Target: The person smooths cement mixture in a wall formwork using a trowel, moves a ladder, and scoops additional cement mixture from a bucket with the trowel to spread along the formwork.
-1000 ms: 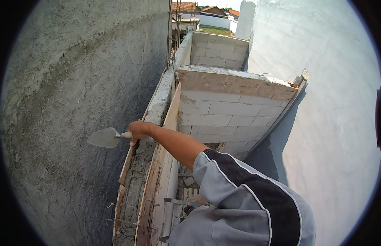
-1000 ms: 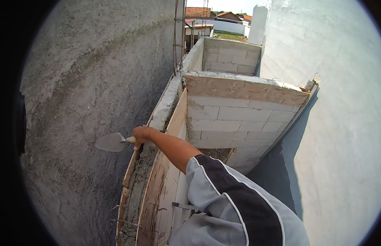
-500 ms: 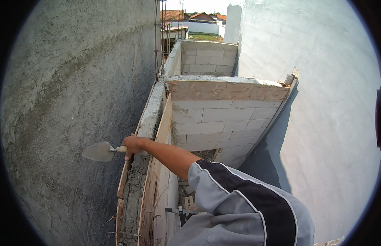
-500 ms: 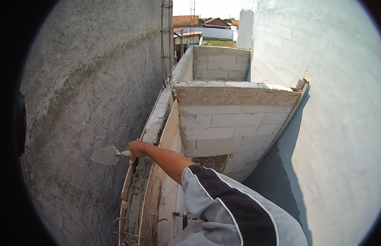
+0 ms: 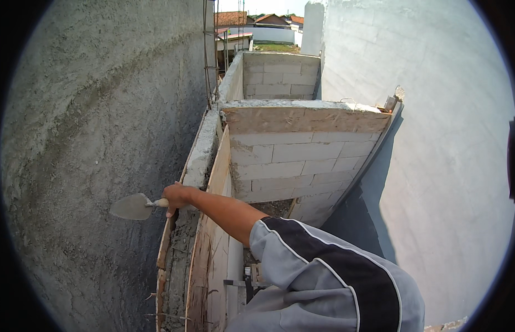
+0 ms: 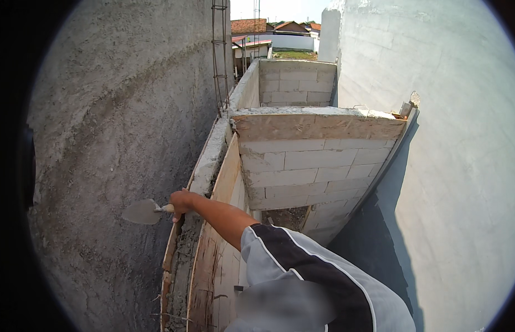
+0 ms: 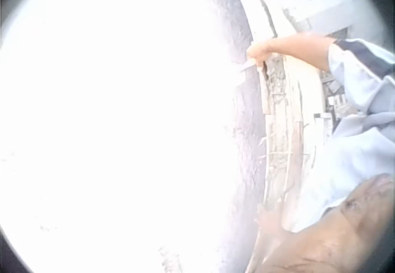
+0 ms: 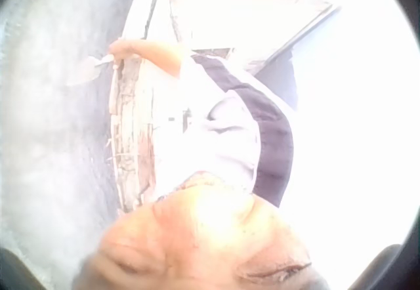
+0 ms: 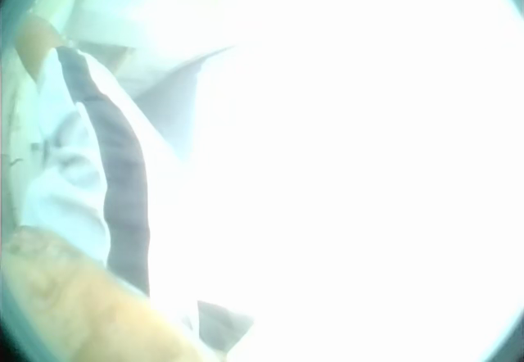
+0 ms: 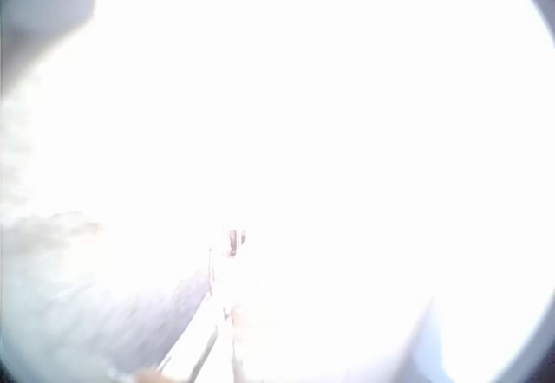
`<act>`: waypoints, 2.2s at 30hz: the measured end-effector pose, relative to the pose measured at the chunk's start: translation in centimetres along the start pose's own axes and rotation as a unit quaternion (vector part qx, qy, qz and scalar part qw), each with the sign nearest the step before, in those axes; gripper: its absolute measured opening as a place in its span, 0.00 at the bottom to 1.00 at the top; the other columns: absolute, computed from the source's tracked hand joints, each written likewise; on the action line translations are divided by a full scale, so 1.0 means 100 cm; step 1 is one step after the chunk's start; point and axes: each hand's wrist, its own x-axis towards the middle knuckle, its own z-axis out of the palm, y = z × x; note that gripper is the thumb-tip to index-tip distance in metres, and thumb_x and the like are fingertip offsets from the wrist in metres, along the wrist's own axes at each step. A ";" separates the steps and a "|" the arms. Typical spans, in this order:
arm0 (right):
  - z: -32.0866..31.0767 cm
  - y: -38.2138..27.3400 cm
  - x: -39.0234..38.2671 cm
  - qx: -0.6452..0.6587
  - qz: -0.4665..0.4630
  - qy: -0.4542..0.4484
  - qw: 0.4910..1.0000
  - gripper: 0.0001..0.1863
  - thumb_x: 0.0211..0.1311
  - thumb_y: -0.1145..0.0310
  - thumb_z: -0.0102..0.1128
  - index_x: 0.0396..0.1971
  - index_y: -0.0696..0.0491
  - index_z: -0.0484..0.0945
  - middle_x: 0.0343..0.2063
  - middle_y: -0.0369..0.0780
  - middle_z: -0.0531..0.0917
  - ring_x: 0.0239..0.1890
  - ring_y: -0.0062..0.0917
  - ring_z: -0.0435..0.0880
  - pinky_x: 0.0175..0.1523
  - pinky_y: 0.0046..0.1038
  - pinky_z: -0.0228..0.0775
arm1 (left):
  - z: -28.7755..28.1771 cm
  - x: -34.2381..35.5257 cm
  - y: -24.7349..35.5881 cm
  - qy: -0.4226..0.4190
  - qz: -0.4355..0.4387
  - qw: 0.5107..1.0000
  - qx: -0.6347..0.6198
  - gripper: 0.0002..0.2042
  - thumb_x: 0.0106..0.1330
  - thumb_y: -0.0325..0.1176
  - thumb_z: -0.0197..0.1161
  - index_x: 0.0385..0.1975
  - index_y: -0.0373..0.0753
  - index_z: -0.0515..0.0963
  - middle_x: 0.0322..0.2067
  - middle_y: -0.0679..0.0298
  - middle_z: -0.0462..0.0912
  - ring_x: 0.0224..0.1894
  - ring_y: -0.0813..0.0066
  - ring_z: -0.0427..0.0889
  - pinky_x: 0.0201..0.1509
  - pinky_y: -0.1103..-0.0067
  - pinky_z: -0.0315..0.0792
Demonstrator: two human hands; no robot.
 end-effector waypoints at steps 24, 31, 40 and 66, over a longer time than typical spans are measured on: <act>0.007 0.011 0.006 -0.018 0.002 0.035 0.999 0.33 0.42 0.46 0.80 0.45 0.53 0.86 0.47 0.48 0.85 0.59 0.46 0.79 0.73 0.53 0.48 | -0.249 -0.025 0.272 -0.367 0.267 0.626 -0.634 0.25 0.75 0.57 0.43 0.61 0.50 0.75 0.50 0.52 0.85 0.74 0.69 0.61 0.80 0.61 0.21; 0.004 0.007 0.005 -0.026 -0.013 0.007 1.000 0.34 0.44 0.42 0.78 0.47 0.50 0.86 0.51 0.47 0.83 0.60 0.46 0.77 0.69 0.55 0.54 | -0.239 -0.057 0.270 -0.029 0.487 0.559 -0.670 0.52 0.55 0.76 0.58 0.70 0.37 0.61 0.55 0.43 0.78 0.68 0.47 0.70 0.76 0.52 0.48; 0.010 0.007 0.004 -0.011 -0.014 0.029 0.999 0.31 0.43 0.43 0.78 0.43 0.50 0.86 0.45 0.46 0.86 0.56 0.44 0.80 0.68 0.54 0.53 | -0.217 -0.035 0.274 -0.036 0.442 0.590 -0.675 0.57 0.46 0.74 0.62 0.71 0.37 0.60 0.55 0.43 0.77 0.67 0.49 0.70 0.75 0.53 0.52; 0.007 0.011 0.011 -0.039 0.002 0.020 0.999 0.31 0.42 0.40 0.78 0.41 0.49 0.86 0.43 0.43 0.87 0.54 0.42 0.82 0.62 0.51 0.58 | -0.034 0.014 0.024 -0.142 0.035 0.987 -0.066 0.60 0.47 0.61 0.76 0.76 0.38 0.50 0.70 0.48 0.64 0.72 0.54 0.64 0.76 0.51 0.49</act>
